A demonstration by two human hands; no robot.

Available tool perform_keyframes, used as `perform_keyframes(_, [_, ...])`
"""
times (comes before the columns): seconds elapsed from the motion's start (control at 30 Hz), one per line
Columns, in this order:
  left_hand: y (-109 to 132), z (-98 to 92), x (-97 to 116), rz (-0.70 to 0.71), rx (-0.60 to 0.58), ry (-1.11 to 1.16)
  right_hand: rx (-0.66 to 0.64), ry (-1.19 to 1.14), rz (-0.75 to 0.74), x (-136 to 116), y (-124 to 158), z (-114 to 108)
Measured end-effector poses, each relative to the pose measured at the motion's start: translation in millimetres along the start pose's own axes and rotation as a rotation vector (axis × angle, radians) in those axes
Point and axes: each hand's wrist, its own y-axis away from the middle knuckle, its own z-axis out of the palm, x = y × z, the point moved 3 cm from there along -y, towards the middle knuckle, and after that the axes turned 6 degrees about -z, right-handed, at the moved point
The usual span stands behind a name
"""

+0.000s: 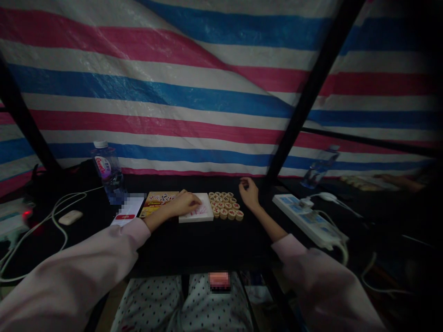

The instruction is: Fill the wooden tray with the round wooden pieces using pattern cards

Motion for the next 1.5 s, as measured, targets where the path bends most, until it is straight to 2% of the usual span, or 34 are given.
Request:
perform_keyframes(0.1, [1.8, -0.7, 2.8, 0.005, 0.001, -0.001, -0.038, 0.006, 0.012, -7.3, -2.4, -2.4])
perform_keyframes(0.17, [2.0, -3.0, 3.9, 0.0, 0.014, 0.002, -0.107, 0.036, 0.008, -16.9, -6.1, -8.0])
perform_keyframes(0.33, [-1.3, -25.7, -6.2, -0.077, 0.125, 0.008, -0.454, 0.212, -0.087, -52.5, -5.4, -38.7])
perform_keyframes(0.43, [1.3, -42.5, -22.0, -0.175, 0.206, -0.006, -0.701, 0.198, -0.044, -68.4, 13.7, -58.1])
perform_keyframes(0.5, [7.4, -47.3, -32.1, -0.247, 0.229, -0.032, -0.796, 0.202, -0.026, -76.7, 30.8, -66.9])
perform_keyframes(0.6, [20.1, -44.2, -40.2, -0.319, 0.235, -0.079, -0.841, 0.216, -0.023, -86.4, 53.7, -70.4])
perform_keyframes(0.73, [31.8, -32.6, -42.3, -0.368, 0.229, -0.124, -0.78, 0.262, -0.01, -89.4, 66.9, -66.1])
perform_keyframes(0.87, [33.2, -21.8, -47.3, -0.409, 0.182, -0.132, -0.809, 0.286, -0.018, -87.8, 58.4, -64.7])
perform_keyframes(0.97, [32.6, -15.8, -52.9, -0.439, 0.127, -0.121, -0.79, 0.238, -0.059, -102.9, 39.4, -61.2])
perform_keyframes(1.07, [32.8, -13.7, -56.5, -0.457, 0.1, -0.111, -0.66, 0.145, -0.1, -136.7, 21.7, -41.9])
perform_keyframes(1.17, [33.7, -14.6, -56.6, -0.457, 0.097, -0.11, -0.659, -0.023, -0.172, -172.3, 20.6, -0.1])
perform_keyframes(1.23, [34.2, -15.8, -55.7, -0.455, 0.099, -0.115, -0.665, -0.112, -0.203, -185.7, 27.4, 31.8])
perform_keyframes(1.37, [34.2, -16.2, -54.5, -0.442, 0.098, -0.123, -0.657, -0.219, -0.153, -182.2, 48.0, 83.0])
perform_keyframes(1.5, [33.3, -14.2, -56.8, -0.452, 0.105, -0.119, -0.711, -0.249, -0.177, -170.0, 63.6, 104.3])
